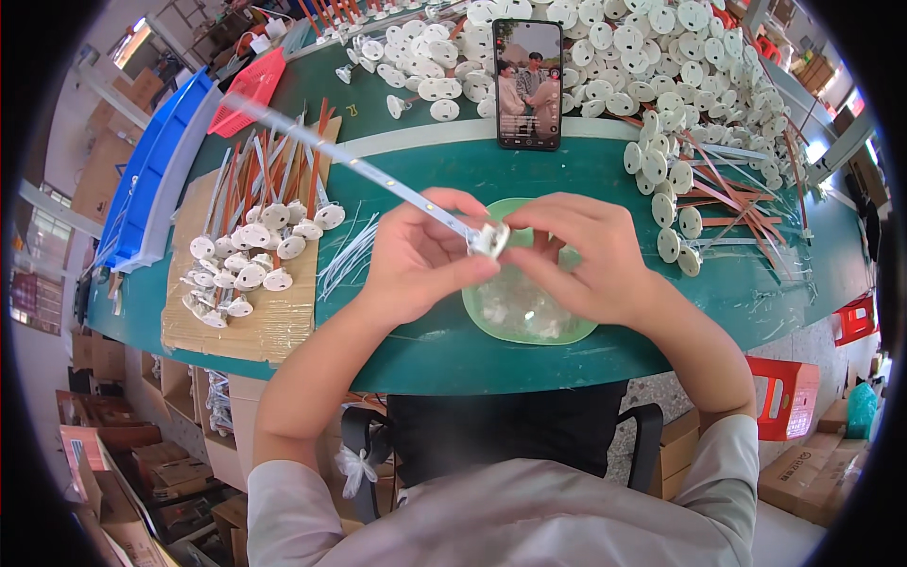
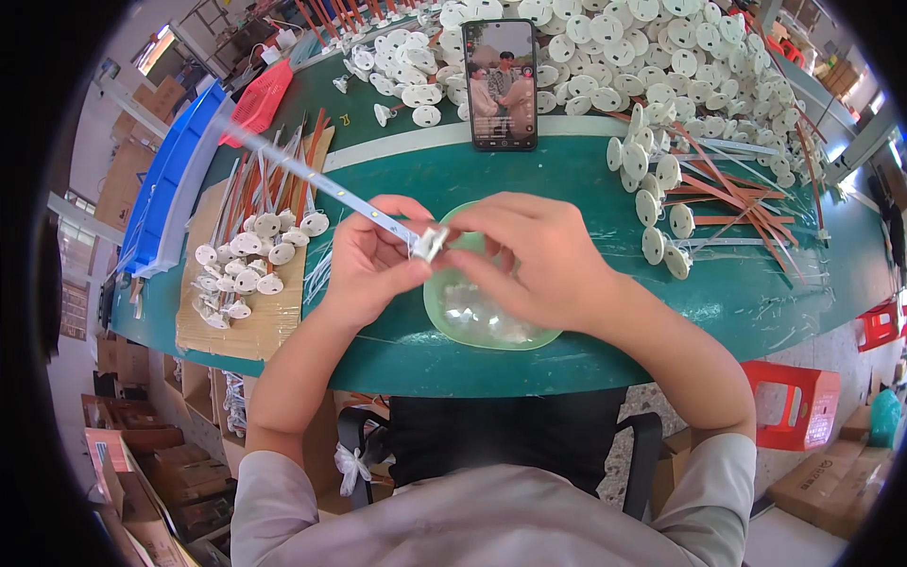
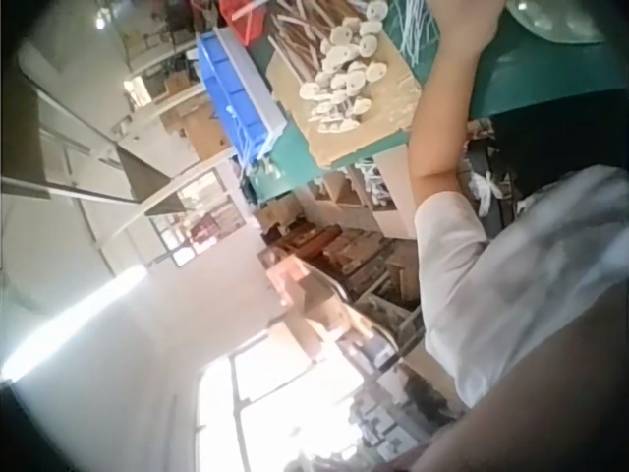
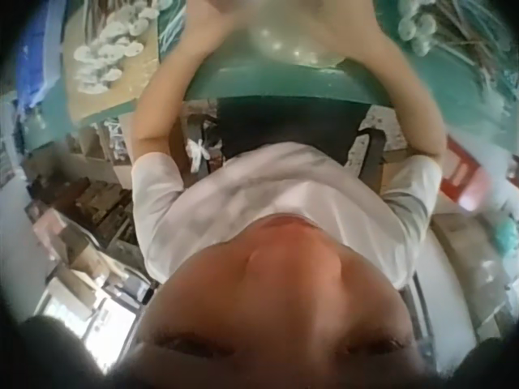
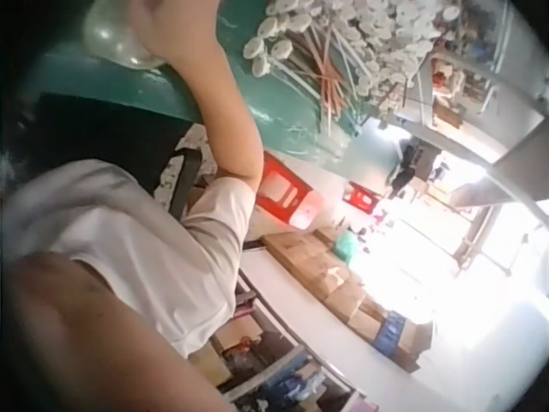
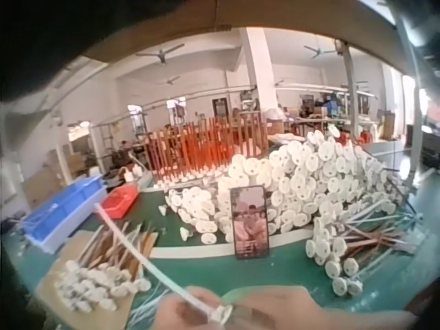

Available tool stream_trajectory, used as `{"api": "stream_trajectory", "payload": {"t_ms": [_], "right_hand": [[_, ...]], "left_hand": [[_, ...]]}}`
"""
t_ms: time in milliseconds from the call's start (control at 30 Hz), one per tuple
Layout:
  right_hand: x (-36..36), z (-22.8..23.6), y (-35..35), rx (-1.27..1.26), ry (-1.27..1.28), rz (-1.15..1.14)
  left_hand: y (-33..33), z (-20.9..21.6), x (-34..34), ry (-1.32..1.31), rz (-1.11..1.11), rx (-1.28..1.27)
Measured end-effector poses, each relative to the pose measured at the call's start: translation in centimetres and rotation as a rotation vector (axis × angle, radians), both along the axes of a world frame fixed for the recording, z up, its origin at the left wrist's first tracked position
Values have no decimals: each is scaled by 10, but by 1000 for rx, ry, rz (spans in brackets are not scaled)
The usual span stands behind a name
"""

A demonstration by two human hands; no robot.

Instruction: The person assembles LED light fixtures by hand at a green workbench. They repeatedly pick up white circular diffusers and attach them to a flexible LED strip, then place the completed units into a green tray. The process involves handling small components and wires in a repetitive assembly line fashion.

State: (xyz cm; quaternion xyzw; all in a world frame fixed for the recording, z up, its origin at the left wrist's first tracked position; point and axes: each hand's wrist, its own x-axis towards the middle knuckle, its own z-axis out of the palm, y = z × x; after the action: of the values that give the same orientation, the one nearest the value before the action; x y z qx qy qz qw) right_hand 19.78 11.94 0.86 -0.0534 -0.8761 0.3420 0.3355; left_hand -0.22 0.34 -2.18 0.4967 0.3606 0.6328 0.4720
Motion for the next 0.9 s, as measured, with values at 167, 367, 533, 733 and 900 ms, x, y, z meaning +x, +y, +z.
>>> {"api": "stream_trajectory", "payload": {"t_ms": [167, 367, 533, 733, 900], "right_hand": [[6, -15, 9, 246, -297, 15], [7, -19, 13, 274, -374, 269], [5, -4, 13, -39, -377, 216], [6, 2, 16, -398, -439, 185], [6, 13, 21, -892, -596, 235]], "left_hand": [[4, -2, 4, -6, 148, 14], [2, -3, 4, 137, 137, 15], [0, 0, 4, 149, 139, -5], [0, -2, 4, 122, 135, -6], [0, -2, 4, 127, 147, -32]]}}
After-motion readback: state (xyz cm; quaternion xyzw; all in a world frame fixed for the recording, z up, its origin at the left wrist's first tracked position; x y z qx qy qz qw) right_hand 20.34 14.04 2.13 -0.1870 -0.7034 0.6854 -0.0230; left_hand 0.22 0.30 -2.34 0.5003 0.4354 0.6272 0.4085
